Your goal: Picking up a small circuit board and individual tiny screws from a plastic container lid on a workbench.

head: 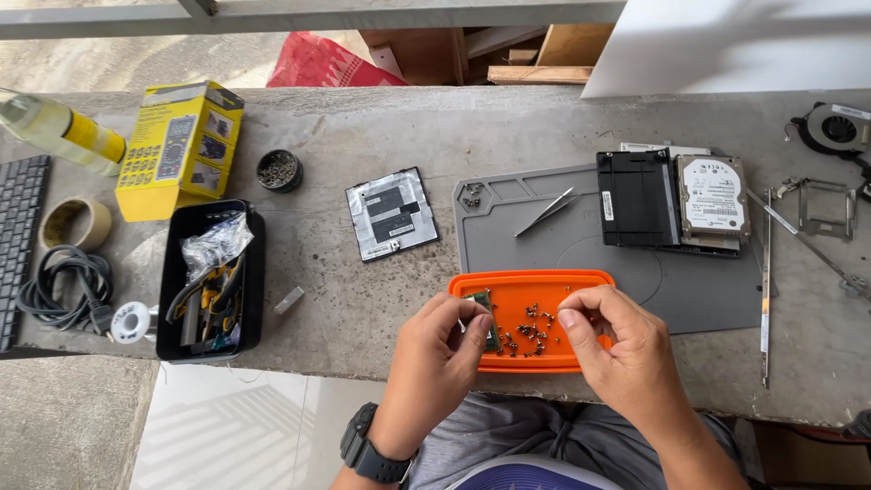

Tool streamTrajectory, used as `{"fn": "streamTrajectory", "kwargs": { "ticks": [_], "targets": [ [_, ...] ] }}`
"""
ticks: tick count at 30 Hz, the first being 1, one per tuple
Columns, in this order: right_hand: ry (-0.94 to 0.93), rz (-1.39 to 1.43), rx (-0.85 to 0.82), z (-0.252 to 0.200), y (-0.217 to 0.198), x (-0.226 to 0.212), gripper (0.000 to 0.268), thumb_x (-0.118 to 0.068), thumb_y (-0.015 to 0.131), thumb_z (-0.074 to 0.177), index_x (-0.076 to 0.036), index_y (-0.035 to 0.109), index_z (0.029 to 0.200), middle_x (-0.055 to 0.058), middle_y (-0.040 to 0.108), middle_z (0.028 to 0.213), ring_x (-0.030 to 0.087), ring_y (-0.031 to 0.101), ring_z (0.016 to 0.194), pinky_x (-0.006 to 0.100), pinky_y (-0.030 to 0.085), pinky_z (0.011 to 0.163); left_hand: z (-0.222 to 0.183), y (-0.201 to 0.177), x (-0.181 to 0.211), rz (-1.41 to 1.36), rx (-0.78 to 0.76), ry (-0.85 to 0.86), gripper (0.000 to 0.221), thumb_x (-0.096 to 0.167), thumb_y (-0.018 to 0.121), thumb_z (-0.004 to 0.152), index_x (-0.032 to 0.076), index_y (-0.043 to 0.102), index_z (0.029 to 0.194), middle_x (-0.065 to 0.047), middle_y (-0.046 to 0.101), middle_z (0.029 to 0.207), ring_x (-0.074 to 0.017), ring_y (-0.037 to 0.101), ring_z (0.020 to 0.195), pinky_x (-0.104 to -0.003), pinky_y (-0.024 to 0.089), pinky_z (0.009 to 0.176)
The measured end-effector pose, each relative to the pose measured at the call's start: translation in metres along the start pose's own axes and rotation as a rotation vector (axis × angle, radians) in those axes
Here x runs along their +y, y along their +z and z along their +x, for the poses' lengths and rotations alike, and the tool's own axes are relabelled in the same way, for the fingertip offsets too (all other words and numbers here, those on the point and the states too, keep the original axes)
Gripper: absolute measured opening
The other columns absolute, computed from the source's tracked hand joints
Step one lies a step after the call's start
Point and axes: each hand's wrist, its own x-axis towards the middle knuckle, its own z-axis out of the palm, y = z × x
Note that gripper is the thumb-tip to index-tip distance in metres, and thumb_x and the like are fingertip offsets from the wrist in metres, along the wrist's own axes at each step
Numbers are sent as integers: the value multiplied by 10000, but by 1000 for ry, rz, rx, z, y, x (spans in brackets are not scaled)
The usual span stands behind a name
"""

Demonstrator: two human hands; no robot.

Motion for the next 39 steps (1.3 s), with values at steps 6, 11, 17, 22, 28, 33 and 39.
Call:
{"fn": "streamTrajectory", "kwargs": {
  "ticks": [6, 11, 17, 22, 28, 33, 39],
  "targets": [
    [17, -8, 56, -17, -5, 4, 65, -30, 796, 1014, -68, 833, 1051, 9, 822, 911, 92, 759, 786, 202, 654, 706, -7, 4, -9, 222, -3, 200, 79, 173, 744, 1094, 117, 798, 1103, -31, 755, 1026, -250, 744, 890, -407, 596, 740],
    [45, 6, 68, -27, -10, 16, 100, -2, 783, 1005, -59, 826, 1076, 26, 826, 939, 107, 777, 824, 197, 687, 754, -6, 7, -10, 255, 22, 274, 64, 147, 750, 1088, 106, 799, 1093, -57, 751, 1022, -276, 740, 865, -429, 591, 710],
    [53, 75, 90, -30, -11, 16, 114, 32, 779, 996, -43, 818, 1072, 45, 824, 947, 117, 785, 842, 192, 697, 760, -4, 11, -13, 298, 1, 303, 81, 139, 754, 1078, 114, 828, 1097, -47, 738, 1015, -278, 715, 863, -433, 579, 715],
    [33, 77, 95, -30, -11, 17, 85, -8, 793, 1006, -34, 829, 1078, 53, 847, 971, 120, 805, 861, 199, 709, 768, -3, 13, -14, 318, 5, 324, 72, 133, 758, 1079, 110, 826, 1087, -43, 715, 1017, -281, 702, 860, -439, 575, 729],
    [17, 20, 158, -35, -8, 24, 183, 2, 831, 990, -26, 788, 1165, 82, 856, 1054, 131, 848, 940, 223, 732, 911, -4, 13, -11, 325, -15, 293, 81, 163, 759, 1089, 121, 828, 1090, -40, 713, 1032, -283, 703, 857, -439, 573, 743],
    [-145, -116, 110, -30, -8, 18, 45, -28, 777, 1042, -41, 786, 1084, 46, 808, 959, 132, 739, 774, 248, 644, 751, -3, 13, -9, 332, -1, 320, 59, 143, 766, 1075, 130, 824, 1079, -39, 680, 1026, -278, 693, 871, -437, 575, 742],
    [-274, -204, 79, -34, 1, 35, 96, -77, 696, 1133, -36, 759, 1192, 108, 709, 1190, 243, 723, 1061, 335, 642, 914, -4, 14, -10, 347, -59, 332, 76, 140, 743, 1094, 113, 814, 1096, -80, 647, 1067, -307, 654, 915, -462, 569, 801]
  ]
}}
